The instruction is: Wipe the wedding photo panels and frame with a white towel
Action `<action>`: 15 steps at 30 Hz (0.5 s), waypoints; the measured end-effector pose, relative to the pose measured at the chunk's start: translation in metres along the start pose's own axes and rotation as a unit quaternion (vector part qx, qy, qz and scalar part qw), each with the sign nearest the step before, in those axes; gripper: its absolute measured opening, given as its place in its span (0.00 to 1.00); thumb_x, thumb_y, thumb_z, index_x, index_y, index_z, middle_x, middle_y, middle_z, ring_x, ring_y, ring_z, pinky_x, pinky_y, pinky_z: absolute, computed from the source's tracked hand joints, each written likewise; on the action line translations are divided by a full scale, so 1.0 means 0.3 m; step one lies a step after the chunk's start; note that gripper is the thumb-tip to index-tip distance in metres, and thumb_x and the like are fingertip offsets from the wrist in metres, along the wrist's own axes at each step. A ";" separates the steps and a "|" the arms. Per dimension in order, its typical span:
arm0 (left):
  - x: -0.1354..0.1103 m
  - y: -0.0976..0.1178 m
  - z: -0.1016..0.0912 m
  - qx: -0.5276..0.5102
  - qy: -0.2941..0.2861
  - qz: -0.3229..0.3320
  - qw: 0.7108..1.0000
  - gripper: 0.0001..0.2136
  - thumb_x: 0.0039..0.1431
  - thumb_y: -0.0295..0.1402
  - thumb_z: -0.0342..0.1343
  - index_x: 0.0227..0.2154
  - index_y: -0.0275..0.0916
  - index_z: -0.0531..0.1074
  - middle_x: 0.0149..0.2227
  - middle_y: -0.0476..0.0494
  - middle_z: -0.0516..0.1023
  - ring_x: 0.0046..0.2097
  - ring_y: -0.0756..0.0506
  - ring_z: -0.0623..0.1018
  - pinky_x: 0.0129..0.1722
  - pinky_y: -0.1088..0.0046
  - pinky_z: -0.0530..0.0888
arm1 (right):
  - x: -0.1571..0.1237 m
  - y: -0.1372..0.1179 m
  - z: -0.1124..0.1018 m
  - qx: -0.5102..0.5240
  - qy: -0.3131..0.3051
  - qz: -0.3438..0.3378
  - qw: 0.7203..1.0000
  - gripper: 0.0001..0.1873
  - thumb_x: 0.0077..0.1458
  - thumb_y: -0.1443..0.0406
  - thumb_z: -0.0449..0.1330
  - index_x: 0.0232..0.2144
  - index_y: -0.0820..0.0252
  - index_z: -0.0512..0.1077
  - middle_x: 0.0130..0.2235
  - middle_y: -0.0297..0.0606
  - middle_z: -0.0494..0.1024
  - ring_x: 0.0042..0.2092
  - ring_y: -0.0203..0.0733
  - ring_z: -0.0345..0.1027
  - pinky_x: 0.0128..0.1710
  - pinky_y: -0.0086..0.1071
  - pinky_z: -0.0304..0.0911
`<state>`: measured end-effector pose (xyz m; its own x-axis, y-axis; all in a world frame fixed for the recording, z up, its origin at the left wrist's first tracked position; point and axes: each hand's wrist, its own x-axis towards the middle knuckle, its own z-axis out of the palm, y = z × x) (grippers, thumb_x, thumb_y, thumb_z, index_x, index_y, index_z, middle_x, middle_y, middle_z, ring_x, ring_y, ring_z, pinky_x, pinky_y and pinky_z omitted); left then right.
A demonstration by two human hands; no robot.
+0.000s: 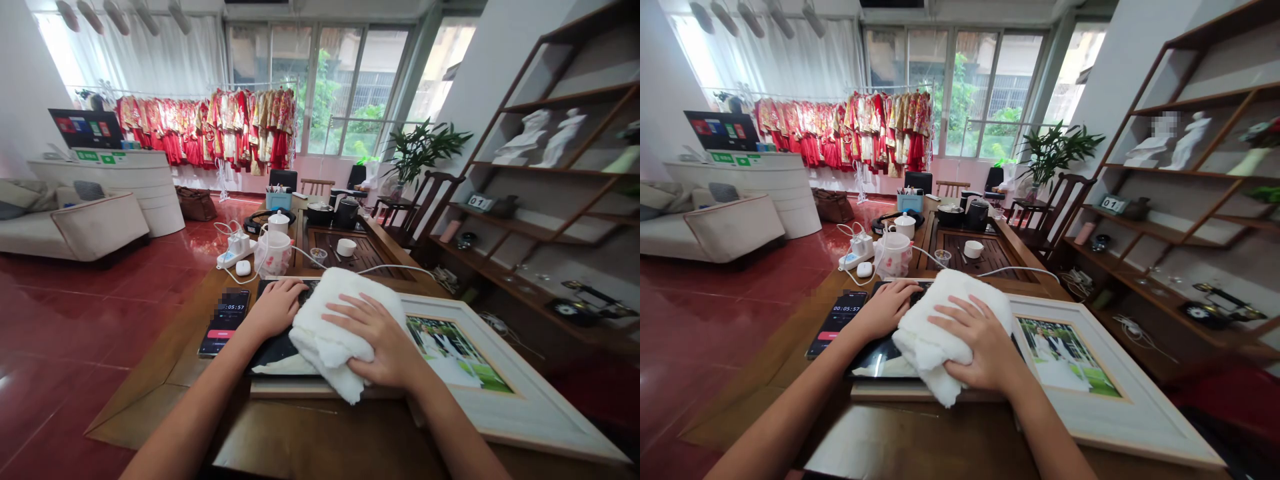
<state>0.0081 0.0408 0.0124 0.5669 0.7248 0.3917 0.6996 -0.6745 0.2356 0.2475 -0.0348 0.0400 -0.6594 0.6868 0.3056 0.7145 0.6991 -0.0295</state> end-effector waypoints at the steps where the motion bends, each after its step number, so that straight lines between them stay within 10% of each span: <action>1: -0.001 -0.001 0.000 0.001 0.001 0.000 1.000 0.17 0.64 0.27 0.43 0.53 0.45 0.64 0.56 0.47 0.67 0.59 0.45 0.64 0.58 0.63 0.60 | -0.010 0.020 -0.001 -0.012 0.010 0.017 1.000 0.35 0.47 0.58 0.58 0.59 0.47 0.61 0.60 0.36 0.65 0.62 0.54 0.52 0.61 0.52 0.41; 7: -0.004 -0.005 0.000 -0.001 0.000 0.002 1.000 0.17 0.64 0.27 0.42 0.54 0.45 0.63 0.56 0.46 0.67 0.59 0.45 0.64 0.59 0.63 0.59 | -0.051 0.093 0.006 -0.072 0.051 0.088 0.992 0.31 0.52 0.57 0.57 0.59 0.48 0.62 0.60 0.37 0.66 0.61 0.55 0.54 0.59 0.56 0.45; 15: -0.002 0.001 -0.002 0.000 0.006 0.002 1.000 0.16 0.63 0.27 0.43 0.52 0.45 0.64 0.56 0.46 0.67 0.58 0.45 0.64 0.58 0.63 0.60 | 0.006 -0.027 0.010 -0.014 0.005 -0.017 1.000 0.36 0.46 0.58 0.58 0.60 0.46 0.60 0.61 0.35 0.63 0.63 0.56 0.51 0.61 0.54 0.40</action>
<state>0.0078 0.0400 0.0128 0.5643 0.7203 0.4034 0.6978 -0.6773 0.2332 0.2398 -0.0388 0.0380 -0.6809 0.6608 0.3159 0.6985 0.7156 0.0085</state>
